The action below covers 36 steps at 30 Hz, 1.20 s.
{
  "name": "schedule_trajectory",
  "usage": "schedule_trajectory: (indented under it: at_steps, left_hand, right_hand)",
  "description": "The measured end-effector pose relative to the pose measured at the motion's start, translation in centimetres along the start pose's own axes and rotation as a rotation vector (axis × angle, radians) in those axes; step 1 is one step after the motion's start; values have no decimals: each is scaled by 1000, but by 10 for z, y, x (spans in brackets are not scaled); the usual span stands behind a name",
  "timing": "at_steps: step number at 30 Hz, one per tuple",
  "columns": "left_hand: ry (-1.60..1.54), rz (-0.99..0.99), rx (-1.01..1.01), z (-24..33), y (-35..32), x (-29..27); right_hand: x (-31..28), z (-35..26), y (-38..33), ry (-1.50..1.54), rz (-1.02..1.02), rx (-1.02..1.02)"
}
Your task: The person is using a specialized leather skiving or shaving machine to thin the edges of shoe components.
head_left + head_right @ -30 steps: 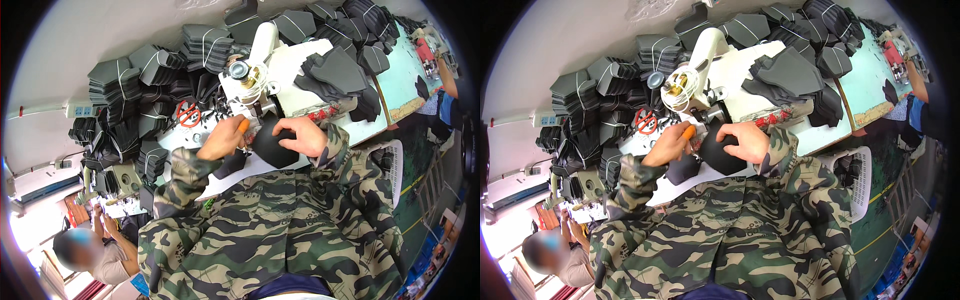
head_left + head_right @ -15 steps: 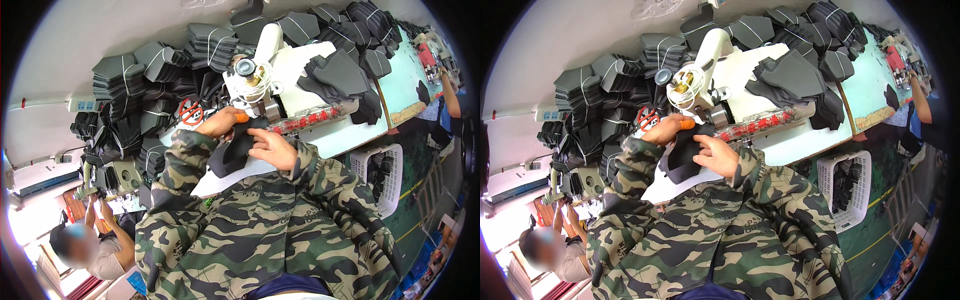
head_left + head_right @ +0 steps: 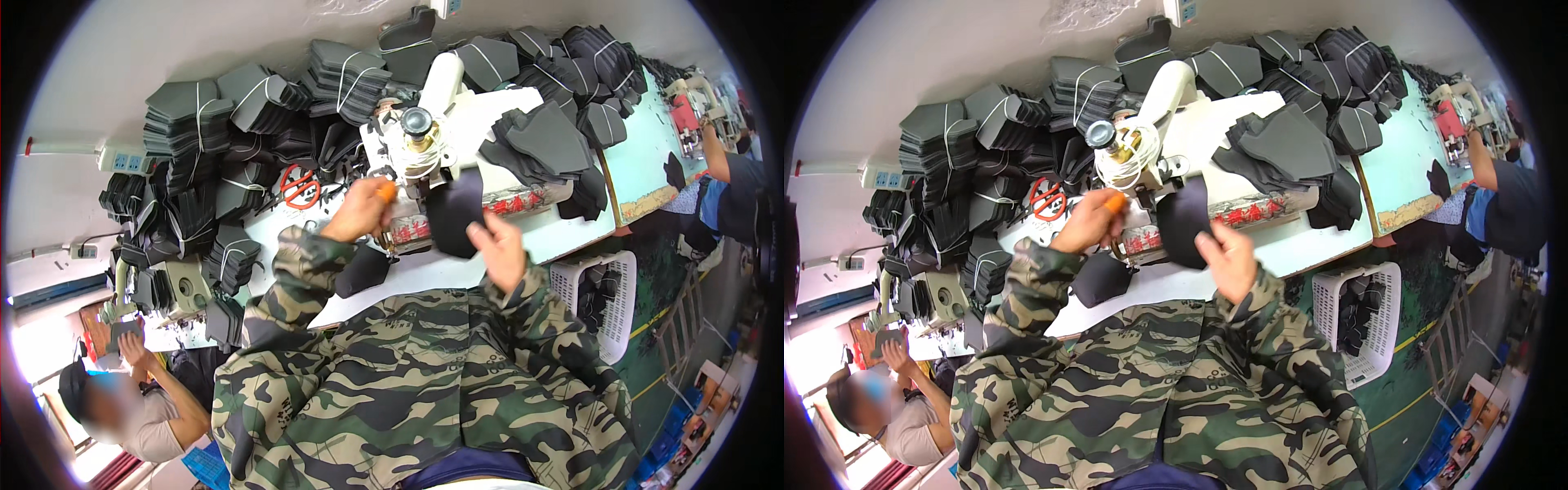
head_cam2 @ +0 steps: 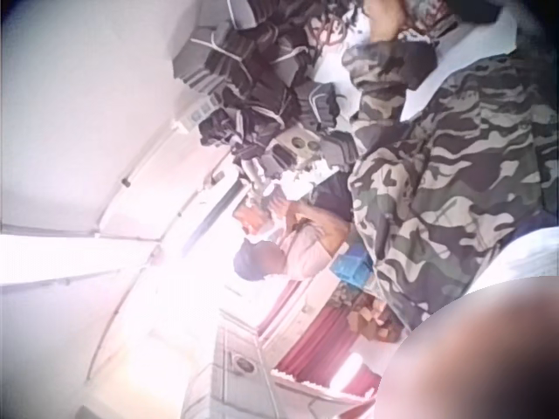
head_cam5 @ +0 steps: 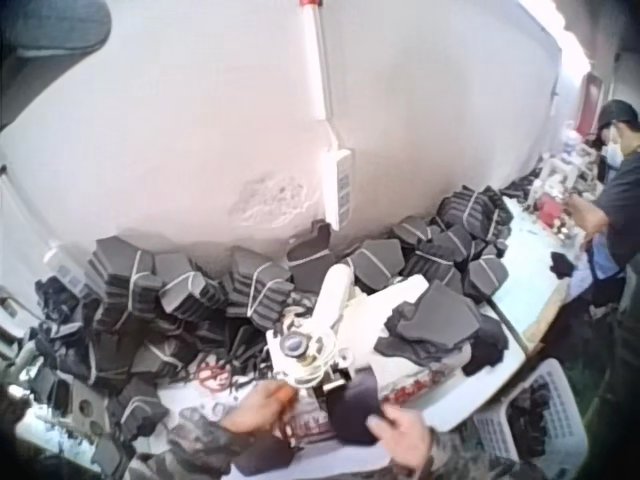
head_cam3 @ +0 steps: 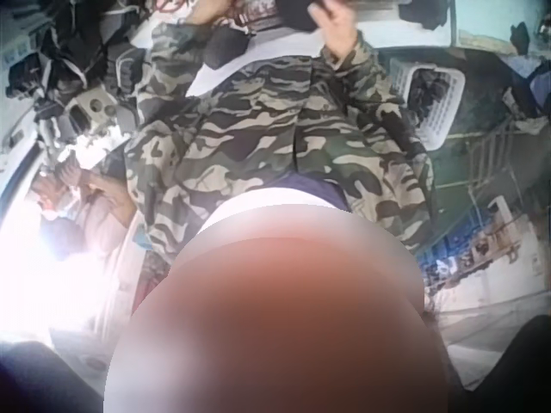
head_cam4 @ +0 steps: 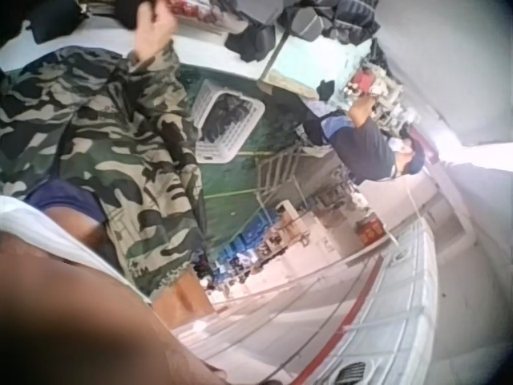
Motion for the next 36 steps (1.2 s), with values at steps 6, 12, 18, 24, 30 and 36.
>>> schedule_trajectory:
  at_steps: [6,12,18,24,30,36]
  left_hand:
    - [1270,106,460,-90,-32,-35]
    - [1358,117,361,-108,-48,-27]
    - [1268,-27,456,-86,-58,-21]
    - [463,-405,43,18,-81,21]
    - [142,-388,-246,-15,-45,-2]
    - [324,-277,-259,-4,-23,-18]
  right_hand:
    - [-85,-135,60,-1027,458,-969]
    - [-43,-90,30,-756,238,-750]
    - [43,-28,-9,-378,-434,-165]
    - [61,-6,-20,-326,-658,-272]
    - [45,-27,2,-572,-114,-470]
    - [56,-15,15,-558,-81,-455]
Point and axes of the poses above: each hand's wrist, its own y-axis towards the middle knuckle, its own x-axis out of the palm, z = x × y, the point moved 8 cm from there along y, towards the middle knuckle, and after that the axes turned 15 degrees about z, right-handed, at the moved point
